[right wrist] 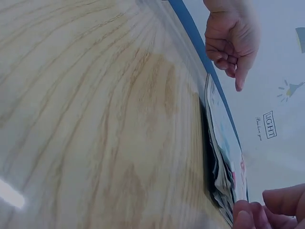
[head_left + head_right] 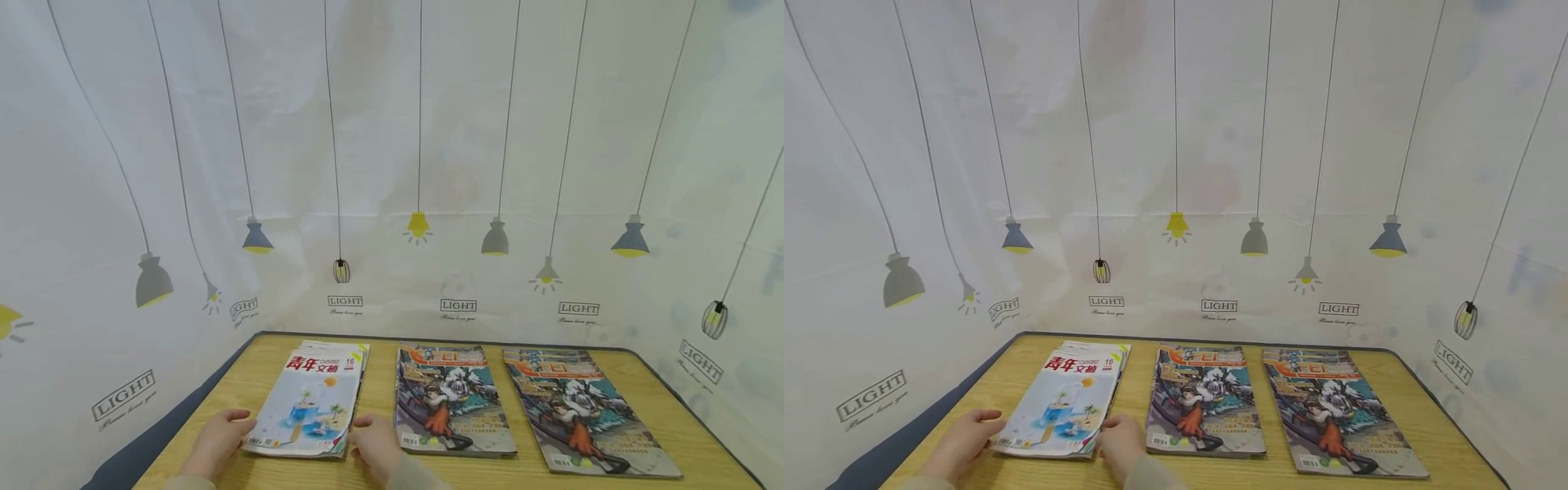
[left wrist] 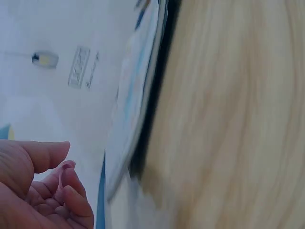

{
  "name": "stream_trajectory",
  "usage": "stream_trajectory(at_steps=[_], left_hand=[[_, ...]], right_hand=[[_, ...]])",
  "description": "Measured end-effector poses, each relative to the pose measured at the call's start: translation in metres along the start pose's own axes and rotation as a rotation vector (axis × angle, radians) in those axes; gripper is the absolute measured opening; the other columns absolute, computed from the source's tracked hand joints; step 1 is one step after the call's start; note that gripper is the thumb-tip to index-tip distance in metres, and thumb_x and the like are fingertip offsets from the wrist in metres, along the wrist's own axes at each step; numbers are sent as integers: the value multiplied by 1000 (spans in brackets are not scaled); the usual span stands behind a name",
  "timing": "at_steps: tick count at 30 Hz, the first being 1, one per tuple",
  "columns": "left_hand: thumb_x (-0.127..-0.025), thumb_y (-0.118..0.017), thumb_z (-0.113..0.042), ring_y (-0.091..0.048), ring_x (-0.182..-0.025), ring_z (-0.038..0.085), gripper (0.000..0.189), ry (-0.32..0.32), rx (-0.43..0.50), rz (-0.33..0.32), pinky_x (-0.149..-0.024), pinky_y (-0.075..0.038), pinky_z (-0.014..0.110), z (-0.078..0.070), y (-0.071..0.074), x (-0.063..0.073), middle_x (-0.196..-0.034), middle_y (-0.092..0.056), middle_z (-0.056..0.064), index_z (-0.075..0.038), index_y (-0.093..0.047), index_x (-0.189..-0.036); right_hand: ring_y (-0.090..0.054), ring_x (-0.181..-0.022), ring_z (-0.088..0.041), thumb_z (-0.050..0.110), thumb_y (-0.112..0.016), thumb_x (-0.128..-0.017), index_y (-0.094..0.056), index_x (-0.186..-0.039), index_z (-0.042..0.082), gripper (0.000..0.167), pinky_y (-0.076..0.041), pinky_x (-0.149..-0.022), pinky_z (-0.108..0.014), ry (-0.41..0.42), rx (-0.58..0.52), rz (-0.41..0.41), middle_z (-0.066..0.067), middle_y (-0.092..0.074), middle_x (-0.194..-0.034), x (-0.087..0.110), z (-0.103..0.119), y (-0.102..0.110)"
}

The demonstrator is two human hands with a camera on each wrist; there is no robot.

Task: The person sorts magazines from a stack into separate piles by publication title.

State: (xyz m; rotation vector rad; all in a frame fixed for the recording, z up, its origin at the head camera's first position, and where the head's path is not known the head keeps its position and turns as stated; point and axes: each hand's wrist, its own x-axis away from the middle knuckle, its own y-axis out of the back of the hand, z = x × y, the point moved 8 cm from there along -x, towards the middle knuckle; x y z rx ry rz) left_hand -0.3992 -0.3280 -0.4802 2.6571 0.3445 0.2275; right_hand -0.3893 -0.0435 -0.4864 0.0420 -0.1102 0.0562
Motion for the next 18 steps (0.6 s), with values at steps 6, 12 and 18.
stream_trajectory(at_steps=[6,12,18], left_hand=[[-91,-60,-16,-52,-67,20,40,-60,14,48,-58,-43,29,-38,-40,18,-90,-58,14,8,-54,-123],[-91,-62,-14,-52,-63,18,35,-131,49,120,-54,-42,28,-65,-86,36,-86,-58,11,5,-57,-120],[-92,-62,-17,-53,-63,17,35,-172,107,218,-56,-44,28,-85,-133,51,-87,-57,9,3,-59,-120]], right_hand=[[-56,-66,-15,1,-60,-86,-65,-107,-6,23,-43,-53,-24,22,135,59,-4,-62,-86,-2,14,36],[-60,-74,-15,1,-61,-88,-65,-109,-10,24,-53,-65,-32,72,149,22,-7,-65,-91,-3,16,83],[-61,-82,-22,3,-59,-92,-60,-116,-11,28,-53,-71,-37,44,145,2,-15,-65,-99,-3,9,127]])
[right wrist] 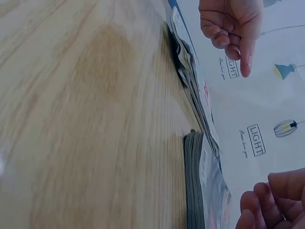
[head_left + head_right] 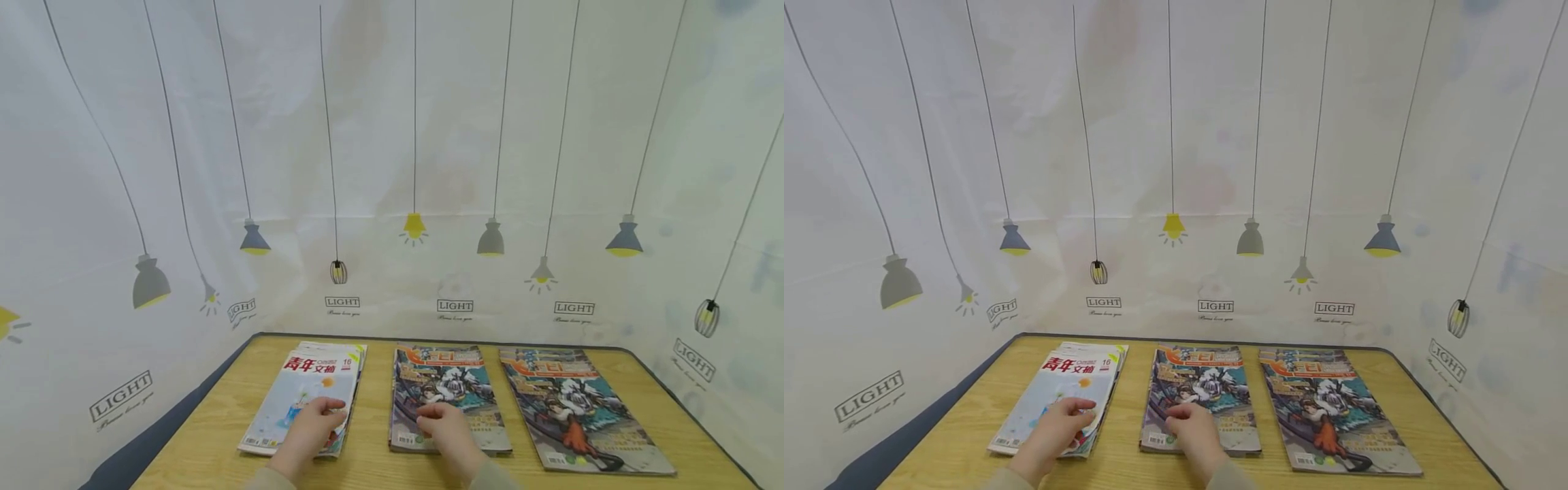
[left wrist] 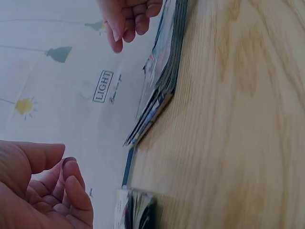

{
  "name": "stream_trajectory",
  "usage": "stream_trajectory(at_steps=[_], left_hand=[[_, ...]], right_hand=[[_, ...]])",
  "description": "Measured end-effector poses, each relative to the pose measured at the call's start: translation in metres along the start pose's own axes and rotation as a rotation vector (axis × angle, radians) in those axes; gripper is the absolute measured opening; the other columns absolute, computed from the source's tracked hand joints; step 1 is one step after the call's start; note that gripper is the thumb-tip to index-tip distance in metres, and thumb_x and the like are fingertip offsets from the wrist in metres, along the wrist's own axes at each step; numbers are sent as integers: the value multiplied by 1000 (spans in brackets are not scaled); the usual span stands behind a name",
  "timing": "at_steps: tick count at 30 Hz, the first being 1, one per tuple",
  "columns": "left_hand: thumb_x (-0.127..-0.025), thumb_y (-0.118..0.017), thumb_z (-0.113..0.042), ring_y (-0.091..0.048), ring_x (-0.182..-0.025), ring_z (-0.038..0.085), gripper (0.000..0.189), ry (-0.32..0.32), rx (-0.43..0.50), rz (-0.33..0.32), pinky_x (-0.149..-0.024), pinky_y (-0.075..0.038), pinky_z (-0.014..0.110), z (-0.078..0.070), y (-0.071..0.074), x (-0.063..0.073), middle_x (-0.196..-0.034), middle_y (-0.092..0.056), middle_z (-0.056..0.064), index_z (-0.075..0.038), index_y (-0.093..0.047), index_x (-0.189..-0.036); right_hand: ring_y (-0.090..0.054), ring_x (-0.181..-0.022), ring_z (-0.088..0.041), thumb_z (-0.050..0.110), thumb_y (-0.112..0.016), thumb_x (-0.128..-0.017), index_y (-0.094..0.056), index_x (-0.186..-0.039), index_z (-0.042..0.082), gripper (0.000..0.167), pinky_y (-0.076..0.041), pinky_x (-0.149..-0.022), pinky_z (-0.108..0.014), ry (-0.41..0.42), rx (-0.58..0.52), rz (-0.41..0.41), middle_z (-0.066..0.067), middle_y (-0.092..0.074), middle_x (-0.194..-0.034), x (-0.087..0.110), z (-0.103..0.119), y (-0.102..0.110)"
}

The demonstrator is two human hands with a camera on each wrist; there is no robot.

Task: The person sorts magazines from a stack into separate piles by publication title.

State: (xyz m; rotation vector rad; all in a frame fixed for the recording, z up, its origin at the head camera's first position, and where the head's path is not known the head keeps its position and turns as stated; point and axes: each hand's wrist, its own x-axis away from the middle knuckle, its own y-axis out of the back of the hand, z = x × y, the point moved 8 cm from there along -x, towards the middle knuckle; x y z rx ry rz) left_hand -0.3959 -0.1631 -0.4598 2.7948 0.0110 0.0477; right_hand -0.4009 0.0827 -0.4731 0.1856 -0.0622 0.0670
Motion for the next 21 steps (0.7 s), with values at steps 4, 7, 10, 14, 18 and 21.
stream_trajectory(at_steps=[4,7,10,14,18,21], left_hand=[[-92,-62,-16,-53,-65,16,33,-1,20,58,-57,-45,28,-4,-34,-2,-85,-57,7,4,-59,-119],[-92,-61,-13,-53,-66,16,31,-19,46,81,-59,-46,29,-4,-55,-4,-84,-58,5,6,-60,-116],[-90,-62,-11,-53,-67,16,29,-59,75,58,-61,-45,30,-4,-72,-6,-81,-57,4,8,-61,-112],[-87,-64,-8,-53,-72,16,28,-76,86,0,-63,-44,28,-5,-87,-9,-82,-58,4,9,-63,-109],[-85,-64,-3,-53,-80,19,28,-85,77,-72,-67,-47,30,-3,-93,-10,-88,-58,7,9,-62,-110],[-83,-63,1,-53,-87,23,31,-76,81,-100,-73,-49,34,1,-97,-10,-93,-58,12,10,-60,-113]], right_hand=[[-61,-90,-27,7,-57,-94,-57,-121,-11,33,-52,-76,-41,-25,-14,-25,-19,-64,-105,1,-10,29],[-60,-90,-27,9,-58,-93,-58,-121,-9,33,-51,-76,-41,-68,12,-98,-17,-63,-106,1,-19,51],[-58,-87,-25,9,-60,-92,-60,-119,-8,32,-50,-72,-39,-93,21,-171,-16,-63,-105,2,-28,71],[-57,-92,-28,8,-59,-92,-59,-120,-9,33,-49,-73,-40,-88,4,-217,-18,-62,-108,6,-34,90],[-56,-99,-33,8,-61,-90,-60,-118,-8,33,-50,-76,-42,-80,79,-292,-21,-62,-110,12,-36,106],[-53,-105,-38,6,-64,-85,-62,-118,-8,36,-48,-82,-48,-51,203,-362,-24,-60,-114,17,-37,117]])
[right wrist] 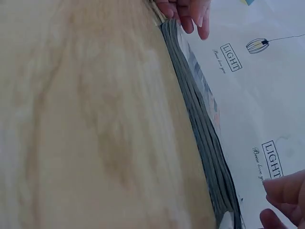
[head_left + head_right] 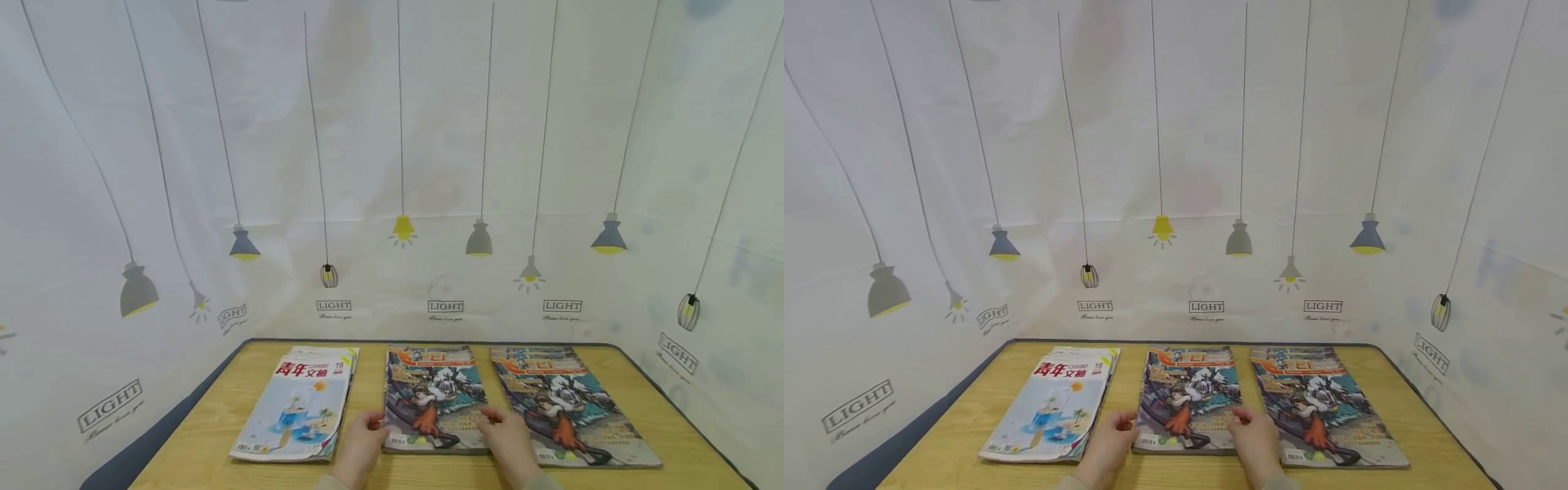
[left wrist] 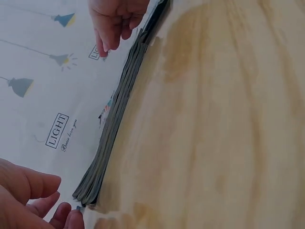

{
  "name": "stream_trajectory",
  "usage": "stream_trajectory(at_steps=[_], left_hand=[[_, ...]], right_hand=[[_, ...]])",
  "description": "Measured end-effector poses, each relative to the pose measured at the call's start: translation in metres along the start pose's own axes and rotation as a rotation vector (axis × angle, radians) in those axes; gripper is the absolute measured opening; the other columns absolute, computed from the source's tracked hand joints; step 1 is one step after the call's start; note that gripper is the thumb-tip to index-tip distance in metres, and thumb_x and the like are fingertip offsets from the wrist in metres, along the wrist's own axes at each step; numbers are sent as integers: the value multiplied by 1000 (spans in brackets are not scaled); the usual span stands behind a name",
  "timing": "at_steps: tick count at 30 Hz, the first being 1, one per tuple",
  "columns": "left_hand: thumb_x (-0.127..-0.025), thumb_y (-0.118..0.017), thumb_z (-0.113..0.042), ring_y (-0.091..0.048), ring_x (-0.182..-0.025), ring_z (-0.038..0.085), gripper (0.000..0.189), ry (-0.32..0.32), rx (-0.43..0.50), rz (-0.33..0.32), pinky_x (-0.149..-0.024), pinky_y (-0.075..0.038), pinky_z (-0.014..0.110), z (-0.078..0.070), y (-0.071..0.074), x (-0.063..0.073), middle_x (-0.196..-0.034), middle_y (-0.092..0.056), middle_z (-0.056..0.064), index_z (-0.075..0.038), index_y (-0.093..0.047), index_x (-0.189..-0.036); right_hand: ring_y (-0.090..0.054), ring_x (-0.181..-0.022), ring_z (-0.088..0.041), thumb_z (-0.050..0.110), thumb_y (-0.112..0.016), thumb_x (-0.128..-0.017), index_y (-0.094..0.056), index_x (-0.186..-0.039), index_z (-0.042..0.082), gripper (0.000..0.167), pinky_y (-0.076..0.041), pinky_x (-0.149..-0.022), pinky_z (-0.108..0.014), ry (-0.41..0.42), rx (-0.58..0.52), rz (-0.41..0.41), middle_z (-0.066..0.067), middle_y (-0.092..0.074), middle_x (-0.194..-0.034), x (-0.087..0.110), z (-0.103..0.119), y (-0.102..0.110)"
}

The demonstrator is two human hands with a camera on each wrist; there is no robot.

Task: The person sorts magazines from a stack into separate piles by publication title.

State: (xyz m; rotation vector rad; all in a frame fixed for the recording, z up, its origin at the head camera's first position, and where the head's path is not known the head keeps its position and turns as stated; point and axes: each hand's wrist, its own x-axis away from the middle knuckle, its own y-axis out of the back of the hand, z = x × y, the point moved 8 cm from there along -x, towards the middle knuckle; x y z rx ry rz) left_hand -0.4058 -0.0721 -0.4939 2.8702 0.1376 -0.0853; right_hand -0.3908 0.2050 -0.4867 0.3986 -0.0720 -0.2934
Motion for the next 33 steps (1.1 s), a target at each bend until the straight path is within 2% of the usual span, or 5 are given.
stream_trajectory(at_steps=[6,10,14,25,33], left_hand=[[-80,-57,8,-56,-102,33,40,11,34,37,-87,-49,46,7,-9,1,-107,-61,23,17,-54,-120],[-78,-54,10,-50,-116,43,44,-38,0,63,-97,-41,54,4,-12,3,-118,-58,30,18,-54,-122],[-77,-54,9,-42,-124,47,46,-57,-35,68,-103,-33,58,3,-12,5,-125,-53,33,18,-54,-122],[-77,-58,4,-41,-119,53,47,-74,-98,40,-102,-31,60,3,-8,7,-120,-48,39,15,-56,-123],[-78,-58,4,-44,-111,48,46,-70,-80,35,-98,-35,59,3,-8,7,-112,-49,32,14,-57,-122]], right_hand=[[-39,-124,-50,5,-64,-82,-51,-130,-12,52,-38,-97,-60,-36,102,7,-33,-45,-134,-1,-15,0],[-33,-126,-54,6,-66,-80,-48,-128,-18,57,-31,-103,-61,-43,152,22,-38,-42,-134,-2,-21,-1],[-36,-124,-54,7,-67,-80,-49,-127,-18,56,-34,-101,-61,-38,186,30,-39,-43,-132,-4,-23,-3],[-39,-117,-55,7,-68,-78,-51,-124,-18,56,-34,-100,-61,-46,177,-9,-42,-42,-123,-3,-26,-2],[-36,-121,-55,5,-67,-79,-49,-126,-18,56,-30,-103,-61,-45,140,-3,-42,-40,-127,-5,-27,-4]])
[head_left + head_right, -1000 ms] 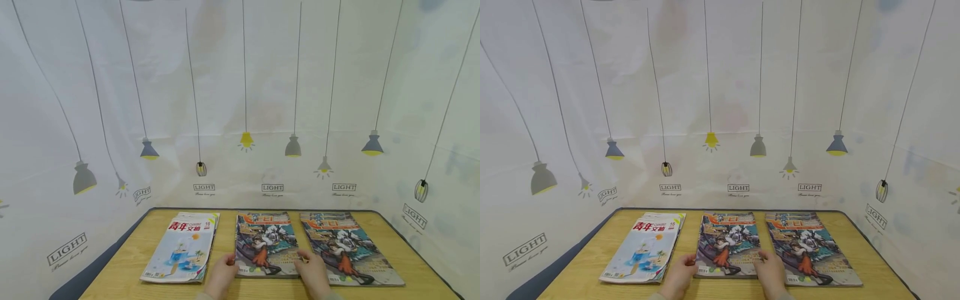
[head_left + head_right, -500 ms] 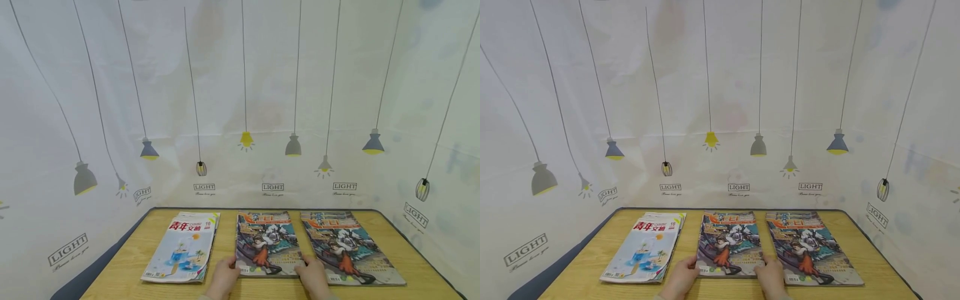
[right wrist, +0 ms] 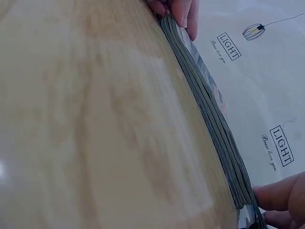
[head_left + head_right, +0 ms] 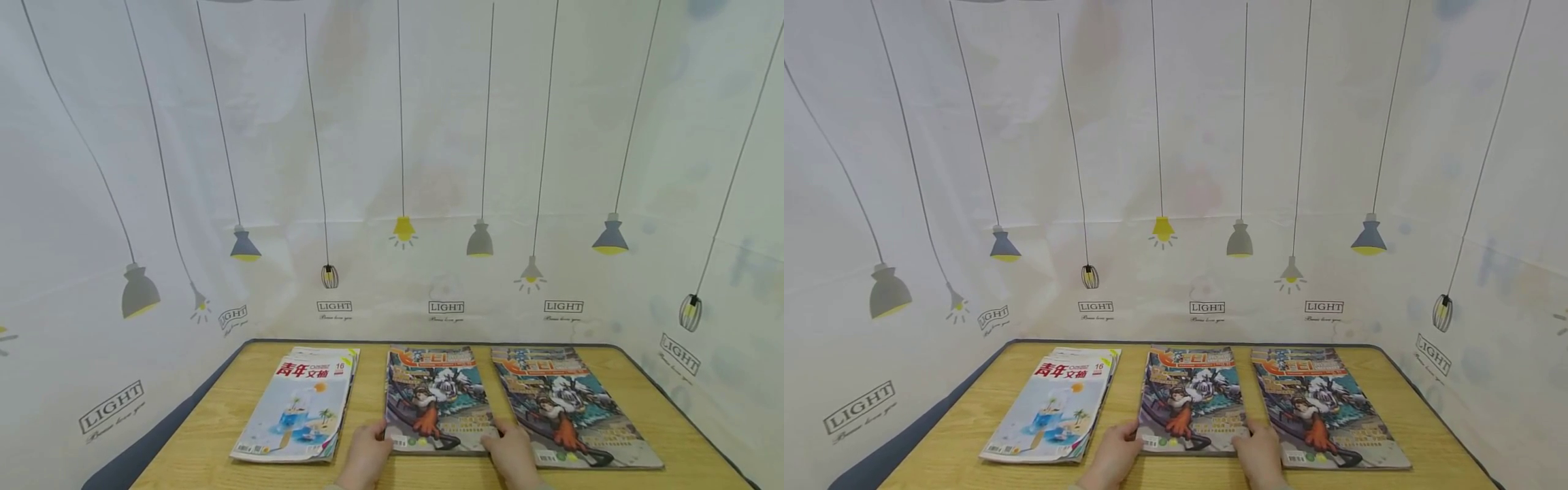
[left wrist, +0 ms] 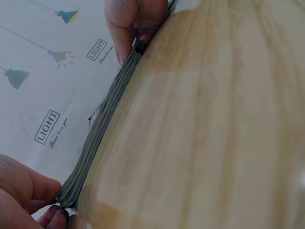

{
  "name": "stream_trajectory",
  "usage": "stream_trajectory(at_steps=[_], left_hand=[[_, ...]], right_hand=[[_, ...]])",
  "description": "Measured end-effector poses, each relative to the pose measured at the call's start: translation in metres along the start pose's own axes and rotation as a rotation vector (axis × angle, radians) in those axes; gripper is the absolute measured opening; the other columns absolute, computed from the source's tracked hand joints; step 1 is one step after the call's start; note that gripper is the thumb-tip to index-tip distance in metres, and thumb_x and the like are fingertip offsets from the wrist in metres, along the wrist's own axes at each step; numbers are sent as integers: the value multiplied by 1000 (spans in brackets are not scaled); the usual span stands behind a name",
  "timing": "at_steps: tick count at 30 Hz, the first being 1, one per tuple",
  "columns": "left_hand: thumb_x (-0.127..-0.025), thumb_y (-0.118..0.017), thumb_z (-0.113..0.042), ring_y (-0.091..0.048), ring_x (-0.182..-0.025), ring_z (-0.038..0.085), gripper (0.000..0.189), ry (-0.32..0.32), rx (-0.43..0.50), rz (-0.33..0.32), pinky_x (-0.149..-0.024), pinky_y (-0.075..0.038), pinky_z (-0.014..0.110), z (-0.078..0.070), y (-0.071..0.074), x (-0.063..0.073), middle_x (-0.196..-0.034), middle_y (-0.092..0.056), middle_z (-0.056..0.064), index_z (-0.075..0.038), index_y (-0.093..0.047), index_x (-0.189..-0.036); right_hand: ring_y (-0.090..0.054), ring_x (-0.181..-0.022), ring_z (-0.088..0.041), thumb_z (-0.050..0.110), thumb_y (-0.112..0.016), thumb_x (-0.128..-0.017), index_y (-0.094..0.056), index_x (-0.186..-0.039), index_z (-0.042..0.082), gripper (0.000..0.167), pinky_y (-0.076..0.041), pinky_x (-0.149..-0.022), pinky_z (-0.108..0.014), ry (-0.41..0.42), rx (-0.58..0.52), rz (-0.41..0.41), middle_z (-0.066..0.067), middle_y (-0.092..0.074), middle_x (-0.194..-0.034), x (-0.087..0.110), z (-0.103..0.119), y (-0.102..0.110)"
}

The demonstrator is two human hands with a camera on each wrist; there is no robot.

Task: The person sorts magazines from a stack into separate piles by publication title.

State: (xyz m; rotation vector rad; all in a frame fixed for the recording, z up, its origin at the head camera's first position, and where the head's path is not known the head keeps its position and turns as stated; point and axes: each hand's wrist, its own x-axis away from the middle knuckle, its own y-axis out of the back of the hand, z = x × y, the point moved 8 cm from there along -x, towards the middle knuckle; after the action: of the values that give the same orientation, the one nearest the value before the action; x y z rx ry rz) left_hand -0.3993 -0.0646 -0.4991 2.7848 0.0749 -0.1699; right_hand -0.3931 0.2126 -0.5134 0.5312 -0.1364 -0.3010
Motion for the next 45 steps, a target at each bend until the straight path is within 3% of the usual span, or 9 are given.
stream_trajectory(at_steps=[7,13,17,21,28,34,41,45], left_hand=[[-74,-57,8,-42,-118,50,48,4,-15,-2,-101,-35,58,0,1,-1,-119,-48,37,13,-58,-121],[-73,-56,11,-49,-119,43,47,55,-40,46,-98,-41,54,2,-1,0,-121,-57,31,16,-57,-120],[-74,-56,9,-55,-106,31,47,69,-93,110,-89,-48,46,3,-1,2,-111,-63,22,16,-57,-120],[-75,-58,6,-54,-91,25,45,86,-112,157,-80,-48,42,6,1,5,-96,-61,13,15,-57,-119],[-72,-58,6,-50,-80,22,45,160,-60,132,-69,-45,33,15,8,12,-88,-55,9,12,-57,-117],[-70,-55,2,-56,-79,21,51,167,-40,131,-68,-48,34,19,9,14,-90,-60,8,13,-52,-119],[-74,-56,-1,-56,-66,15,59,101,-20,235,-60,-46,28,17,3,15,-82,-60,3,15,-45,-131],[-76,-57,-1,-57,-64,14,60,111,25,258,-58,-49,28,19,2,15,-81,-60,3,16,-42,-132]], right_hand=[[-30,-127,-55,6,-66,-80,-44,-129,-19,59,-28,-104,-61,-19,-6,54,-41,-35,-135,0,-2,-2],[-29,-127,-56,9,-67,-82,-44,-131,-18,61,-29,-103,-62,-25,29,101,-41,-34,-136,3,-1,0],[-38,-121,-55,14,-68,-81,-50,-128,-16,58,-38,-96,-61,12,103,125,-38,-46,-130,5,-2,4],[-45,-116,-54,17,-67,-82,-54,-125,-14,55,-43,-90,-59,18,137,162,-35,-53,-123,10,-4,7],[-55,-107,-46,18,-64,-83,-54,-125,-13,53,-48,-86,-52,19,120,209,-29,-61,-113,19,-7,8],[-58,-102,-40,15,-67,-82,-55,-125,-13,52,-49,-84,-49,-12,38,214,-28,-62,-110,19,-11,9],[-63,-80,-20,4,-66,-83,-45,-131,-17,57,-55,-70,-35,-104,-163,243,-37,-51,-123,18,-22,2],[-63,-69,-17,1,-63,-84,-44,-132,-16,54,-55,-66,-32,-109,-191,237,-39,-47,-126,20,-22,3]])
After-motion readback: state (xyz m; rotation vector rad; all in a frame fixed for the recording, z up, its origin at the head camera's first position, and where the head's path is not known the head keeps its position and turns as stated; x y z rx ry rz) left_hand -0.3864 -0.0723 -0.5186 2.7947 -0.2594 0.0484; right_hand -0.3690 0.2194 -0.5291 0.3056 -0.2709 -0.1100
